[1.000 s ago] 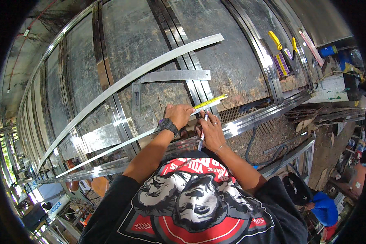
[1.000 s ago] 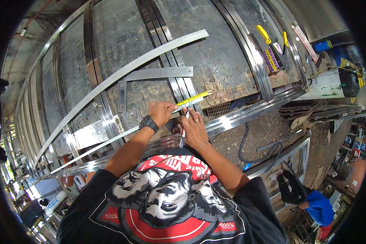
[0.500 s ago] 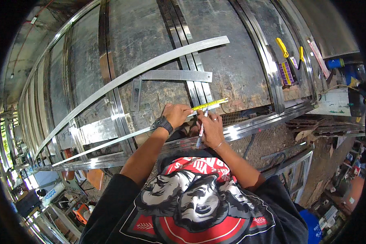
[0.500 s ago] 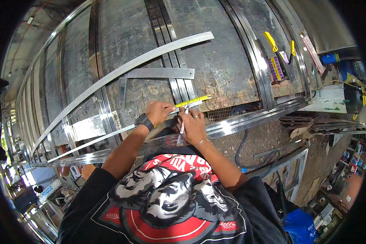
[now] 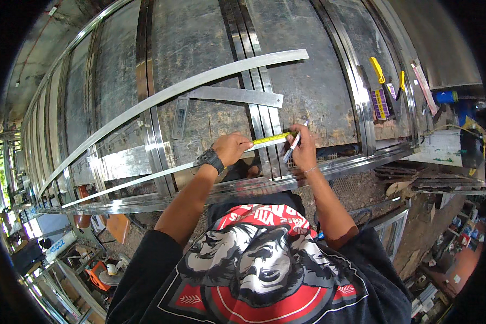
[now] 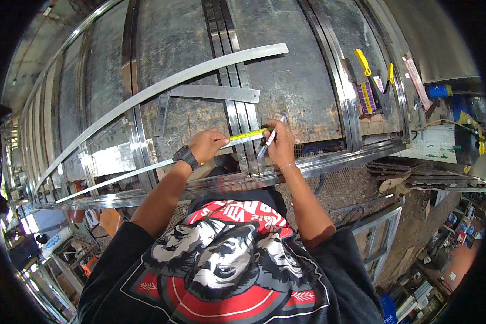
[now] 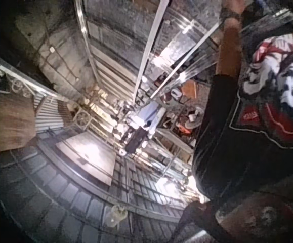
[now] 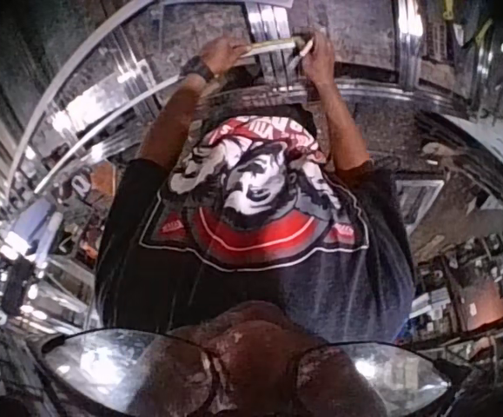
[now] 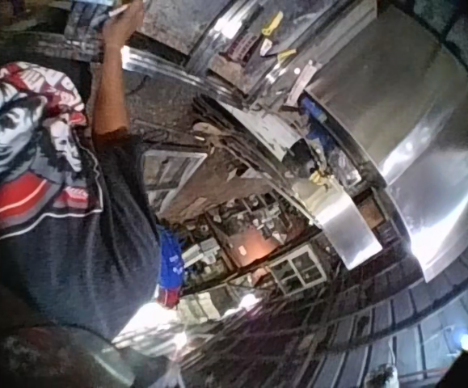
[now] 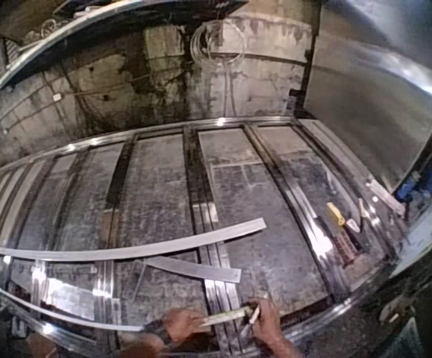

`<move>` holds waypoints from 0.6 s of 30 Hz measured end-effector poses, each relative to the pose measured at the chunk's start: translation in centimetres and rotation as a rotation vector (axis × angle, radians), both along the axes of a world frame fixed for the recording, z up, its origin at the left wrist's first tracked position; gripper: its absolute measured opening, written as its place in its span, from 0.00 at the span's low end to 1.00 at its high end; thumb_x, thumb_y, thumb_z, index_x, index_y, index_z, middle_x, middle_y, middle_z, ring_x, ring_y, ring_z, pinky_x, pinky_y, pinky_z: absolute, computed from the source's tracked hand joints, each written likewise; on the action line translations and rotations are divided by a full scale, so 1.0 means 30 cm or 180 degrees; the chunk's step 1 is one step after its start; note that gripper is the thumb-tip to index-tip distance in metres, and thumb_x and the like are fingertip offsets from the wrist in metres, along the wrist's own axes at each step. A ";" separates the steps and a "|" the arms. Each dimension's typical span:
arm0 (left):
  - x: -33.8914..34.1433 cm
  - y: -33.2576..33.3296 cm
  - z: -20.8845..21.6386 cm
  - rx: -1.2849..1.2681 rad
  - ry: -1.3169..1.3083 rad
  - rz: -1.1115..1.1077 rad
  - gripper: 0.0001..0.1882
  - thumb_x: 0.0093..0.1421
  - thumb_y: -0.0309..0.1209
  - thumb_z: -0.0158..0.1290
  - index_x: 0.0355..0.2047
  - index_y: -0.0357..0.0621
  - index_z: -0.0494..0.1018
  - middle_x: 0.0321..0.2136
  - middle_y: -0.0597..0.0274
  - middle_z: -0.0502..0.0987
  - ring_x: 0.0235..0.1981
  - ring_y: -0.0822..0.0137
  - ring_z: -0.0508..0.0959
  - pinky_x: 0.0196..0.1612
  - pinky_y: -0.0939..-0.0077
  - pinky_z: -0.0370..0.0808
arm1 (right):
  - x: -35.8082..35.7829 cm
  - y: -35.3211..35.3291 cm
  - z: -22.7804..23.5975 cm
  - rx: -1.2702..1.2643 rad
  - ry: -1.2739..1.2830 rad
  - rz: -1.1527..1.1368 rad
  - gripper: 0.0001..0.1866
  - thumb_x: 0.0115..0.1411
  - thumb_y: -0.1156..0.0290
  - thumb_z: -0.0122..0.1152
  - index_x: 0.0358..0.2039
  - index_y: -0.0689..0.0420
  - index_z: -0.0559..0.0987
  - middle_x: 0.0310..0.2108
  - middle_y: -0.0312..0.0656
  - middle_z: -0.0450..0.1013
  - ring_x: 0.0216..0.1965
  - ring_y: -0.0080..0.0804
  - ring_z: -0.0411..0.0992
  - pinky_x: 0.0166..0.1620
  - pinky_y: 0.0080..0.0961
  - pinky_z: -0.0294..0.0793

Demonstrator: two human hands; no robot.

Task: The person measures a metal frame using a tape measure and marks it with a marker. They repeatedly extend the tape measure, align it along the frame, and make marks at measured intervals.

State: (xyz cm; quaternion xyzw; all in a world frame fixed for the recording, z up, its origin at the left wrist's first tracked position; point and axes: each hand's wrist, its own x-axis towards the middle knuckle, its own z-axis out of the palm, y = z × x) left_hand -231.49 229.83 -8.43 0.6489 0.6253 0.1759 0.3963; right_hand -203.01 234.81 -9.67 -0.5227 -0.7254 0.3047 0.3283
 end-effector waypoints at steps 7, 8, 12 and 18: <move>0.001 -0.035 0.044 0.0392 0.0699 -0.0153 0.15 0.68 0.44 0.59 0.42 0.47 0.85 0.37 0.55 0.83 0.40 0.50 0.83 0.48 0.53 0.74 | 0.014 0.069 -0.050 -0.0444 0.0219 0.0126 0.16 0.63 0.77 0.67 0.51 0.58 0.75 0.40 0.48 0.78 0.45 0.50 0.76 0.48 0.43 0.76; 0.001 -0.064 0.041 0.0600 0.0741 0.0005 0.15 0.68 0.44 0.58 0.42 0.47 0.85 0.37 0.55 0.83 0.41 0.50 0.82 0.49 0.53 0.73 | 0.010 0.074 -0.049 -0.0415 0.0231 0.0109 0.16 0.63 0.77 0.67 0.51 0.58 0.75 0.40 0.48 0.78 0.44 0.50 0.76 0.48 0.43 0.76; -0.051 -0.125 0.033 0.0575 0.0812 0.0060 0.16 0.71 0.44 0.54 0.41 0.46 0.83 0.35 0.55 0.82 0.40 0.48 0.82 0.46 0.51 0.75 | 0.006 0.093 -0.020 -0.0597 0.0279 0.0158 0.17 0.64 0.76 0.66 0.53 0.57 0.75 0.41 0.48 0.77 0.44 0.51 0.75 0.48 0.44 0.75; -0.057 -0.104 0.024 0.0276 0.0600 0.0225 0.15 0.73 0.42 0.50 0.39 0.45 0.80 0.36 0.50 0.82 0.40 0.43 0.81 0.44 0.45 0.76 | -0.064 -0.007 0.144 0.0947 -0.0395 -0.0261 0.18 0.64 0.70 0.69 0.52 0.60 0.76 0.44 0.52 0.76 0.45 0.54 0.73 0.50 0.45 0.70</move>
